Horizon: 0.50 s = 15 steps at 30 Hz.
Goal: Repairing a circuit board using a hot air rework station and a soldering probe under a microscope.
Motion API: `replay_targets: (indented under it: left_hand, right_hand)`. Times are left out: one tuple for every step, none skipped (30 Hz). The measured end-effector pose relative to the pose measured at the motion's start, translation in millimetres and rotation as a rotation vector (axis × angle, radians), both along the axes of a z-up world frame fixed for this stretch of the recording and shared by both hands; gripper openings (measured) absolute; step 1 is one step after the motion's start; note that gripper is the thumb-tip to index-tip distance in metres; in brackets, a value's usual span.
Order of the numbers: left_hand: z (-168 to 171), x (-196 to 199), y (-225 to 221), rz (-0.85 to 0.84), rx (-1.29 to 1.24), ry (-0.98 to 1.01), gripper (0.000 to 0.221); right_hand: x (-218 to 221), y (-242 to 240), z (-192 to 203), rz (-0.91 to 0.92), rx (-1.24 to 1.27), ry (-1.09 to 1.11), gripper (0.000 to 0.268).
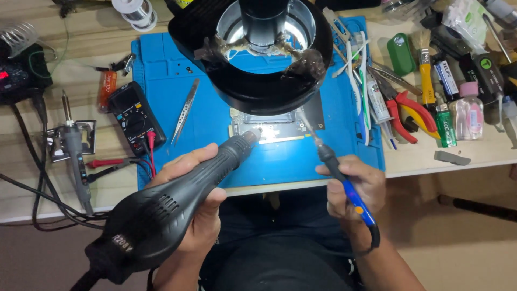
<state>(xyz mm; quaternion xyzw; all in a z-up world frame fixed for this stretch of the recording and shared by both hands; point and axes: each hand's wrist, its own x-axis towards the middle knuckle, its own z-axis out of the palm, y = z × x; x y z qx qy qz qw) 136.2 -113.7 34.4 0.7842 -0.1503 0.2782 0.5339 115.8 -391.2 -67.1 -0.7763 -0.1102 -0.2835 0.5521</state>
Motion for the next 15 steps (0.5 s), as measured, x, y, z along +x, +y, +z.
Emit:
replay_targets:
  left_hand:
    - [2.1,0.5,-0.6,0.004,0.005,0.026,0.047]
    - [4.1,1.4,-1.5,0.006,0.01,0.051,0.05]
    - [7.1,-0.4,-0.5,0.003,0.008,0.052,0.05]
    - [10.3,-2.6,1.1,-0.037,-0.003,0.108,0.045]
    - [13.5,-4.8,3.1,-0.077,-0.013,0.165,0.042]
    - [12.5,-5.5,4.0,-0.075,-0.014,0.166,0.042]
    - [11.6,-6.4,5.1,-0.097,-0.026,0.176,0.041]
    - [10.5,-7.2,6.1,-0.121,-0.038,0.186,0.041]
    - [9.6,-6.9,6.7,-0.12,-0.039,0.187,0.041]
    - [8.9,-6.3,7.1,-0.113,-0.024,0.168,0.041]
    - [8.3,-5.7,7.4,-0.106,-0.008,0.148,0.04]
    - [9.9,-6.0,8.7,-0.106,-0.008,0.148,0.04]
    - [11.6,-6.5,10.1,-0.101,-0.004,0.14,0.042]
    - [13.4,-7.3,11.4,-0.096,0.001,0.133,0.045]
    - [8.1,-6.1,13.4,-0.096,0.001,0.133,0.045]
  right_hand:
    - [2.9,1.4,-1.7,0.078,0.068,0.047,0.029]
    - [5.9,2.3,-3.5,0.155,0.135,0.093,0.027]
    - [7.0,2.5,1.4,0.152,0.134,0.094,0.027]
    - [8.5,3.2,6.3,0.115,0.056,0.078,0.023]
    - [10.0,4.3,11.3,0.079,-0.022,0.062,0.019]
    - [12.1,4.3,9.4,0.081,-0.023,0.063,0.019]
    - [14.0,4.4,7.5,0.069,-0.027,0.011,0.02]
    - [15.6,4.5,5.5,0.055,-0.03,-0.042,0.022]
    - [16.3,4.2,5.6,0.056,-0.031,-0.04,0.022]
    - [17.3,3.8,5.8,0.075,-0.056,-0.067,0.023]
    - [18.3,3.2,6.1,0.095,-0.081,-0.094,0.024]
    - [17.7,2.9,4.9,0.096,-0.08,-0.095,0.024]
    - [17.0,2.6,3.8,0.117,-0.062,-0.061,0.02]
    - [15.7,2.3,2.8,0.138,-0.044,-0.027,0.018]
    - [14.9,2.7,1.2,0.139,-0.044,-0.027,0.018]
